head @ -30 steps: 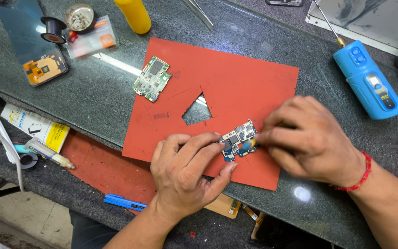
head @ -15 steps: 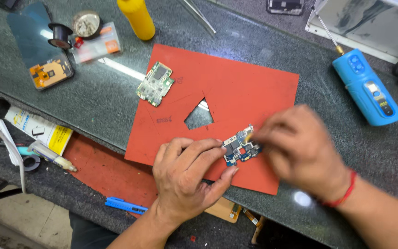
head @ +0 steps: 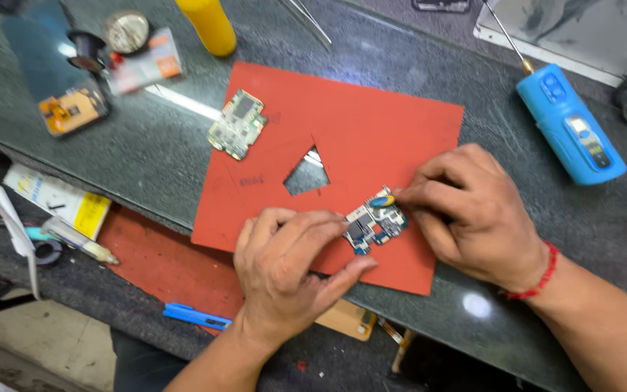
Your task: The person uses a brush to clean a circuit board and handles small electronic components on a workbench.
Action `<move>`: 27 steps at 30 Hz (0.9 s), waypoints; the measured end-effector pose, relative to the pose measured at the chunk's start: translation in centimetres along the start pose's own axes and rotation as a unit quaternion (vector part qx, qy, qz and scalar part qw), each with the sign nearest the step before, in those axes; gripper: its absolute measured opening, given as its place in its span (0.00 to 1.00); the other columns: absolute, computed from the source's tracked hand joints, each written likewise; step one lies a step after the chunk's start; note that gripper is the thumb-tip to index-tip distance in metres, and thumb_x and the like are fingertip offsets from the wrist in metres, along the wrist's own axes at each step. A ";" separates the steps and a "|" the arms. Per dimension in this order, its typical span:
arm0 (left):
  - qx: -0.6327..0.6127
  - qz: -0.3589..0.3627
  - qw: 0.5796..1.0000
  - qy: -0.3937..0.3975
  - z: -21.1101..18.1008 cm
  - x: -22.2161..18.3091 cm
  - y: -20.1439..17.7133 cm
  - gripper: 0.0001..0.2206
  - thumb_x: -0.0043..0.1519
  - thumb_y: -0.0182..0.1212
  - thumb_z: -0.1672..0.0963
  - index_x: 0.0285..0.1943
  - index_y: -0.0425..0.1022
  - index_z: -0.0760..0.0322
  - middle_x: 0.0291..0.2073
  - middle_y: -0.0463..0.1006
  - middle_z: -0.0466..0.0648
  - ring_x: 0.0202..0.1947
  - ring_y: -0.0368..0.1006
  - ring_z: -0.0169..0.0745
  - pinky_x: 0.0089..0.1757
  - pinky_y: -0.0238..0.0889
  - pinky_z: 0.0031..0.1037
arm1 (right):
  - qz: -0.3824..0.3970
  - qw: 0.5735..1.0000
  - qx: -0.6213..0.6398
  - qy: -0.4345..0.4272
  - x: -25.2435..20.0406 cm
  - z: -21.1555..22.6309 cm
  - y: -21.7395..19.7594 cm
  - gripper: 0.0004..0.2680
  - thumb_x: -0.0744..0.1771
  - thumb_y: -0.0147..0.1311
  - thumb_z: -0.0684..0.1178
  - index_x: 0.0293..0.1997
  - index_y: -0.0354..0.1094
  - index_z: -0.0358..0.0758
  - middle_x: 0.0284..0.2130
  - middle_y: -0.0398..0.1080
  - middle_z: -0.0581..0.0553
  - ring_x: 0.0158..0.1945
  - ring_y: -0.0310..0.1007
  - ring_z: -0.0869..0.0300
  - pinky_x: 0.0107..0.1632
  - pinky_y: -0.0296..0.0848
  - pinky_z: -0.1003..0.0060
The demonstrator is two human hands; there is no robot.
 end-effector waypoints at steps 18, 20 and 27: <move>-0.026 -0.022 0.999 0.002 0.1 -0.5 -0.1 0.21 0.51 0.73 0.53 0.54 0.78 0.58 0.44 0.81 0.40 0.41 0.73 0.39 0.40 0.61 0.32 | 0.013 0.998 0.026 -0.048 -0.3 1.4 0.0 0.13 0.57 0.57 0.36 0.43 0.77 0.43 0.37 0.71 0.45 0.42 0.70 0.52 0.48 0.68 0.57; -0.023 -0.019 1.000 -0.003 0.2 -0.4 0.0 0.21 0.52 0.73 0.52 0.53 0.77 0.58 0.43 0.81 0.40 0.41 0.73 0.40 0.40 0.61 0.33 | -0.018 0.999 -0.006 -0.035 -0.1 1.4 -0.5 0.12 0.58 0.57 0.35 0.42 0.77 0.43 0.38 0.72 0.47 0.43 0.70 0.52 0.49 0.67 0.56; -0.002 -0.038 0.999 0.028 -0.2 -0.8 0.0 0.19 0.54 0.70 0.51 0.52 0.77 0.59 0.45 0.80 0.42 0.42 0.73 0.42 0.41 0.61 0.34 | -0.008 1.000 -0.009 -0.019 -0.9 1.9 0.0 0.13 0.58 0.57 0.35 0.43 0.78 0.40 0.39 0.73 0.46 0.44 0.70 0.51 0.50 0.69 0.57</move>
Point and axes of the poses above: each hand's wrist, its own x-axis towards the middle knuckle, its own y-axis out of the palm, z = x × y, the point moved 8 cm from there along x, towards the middle knuckle
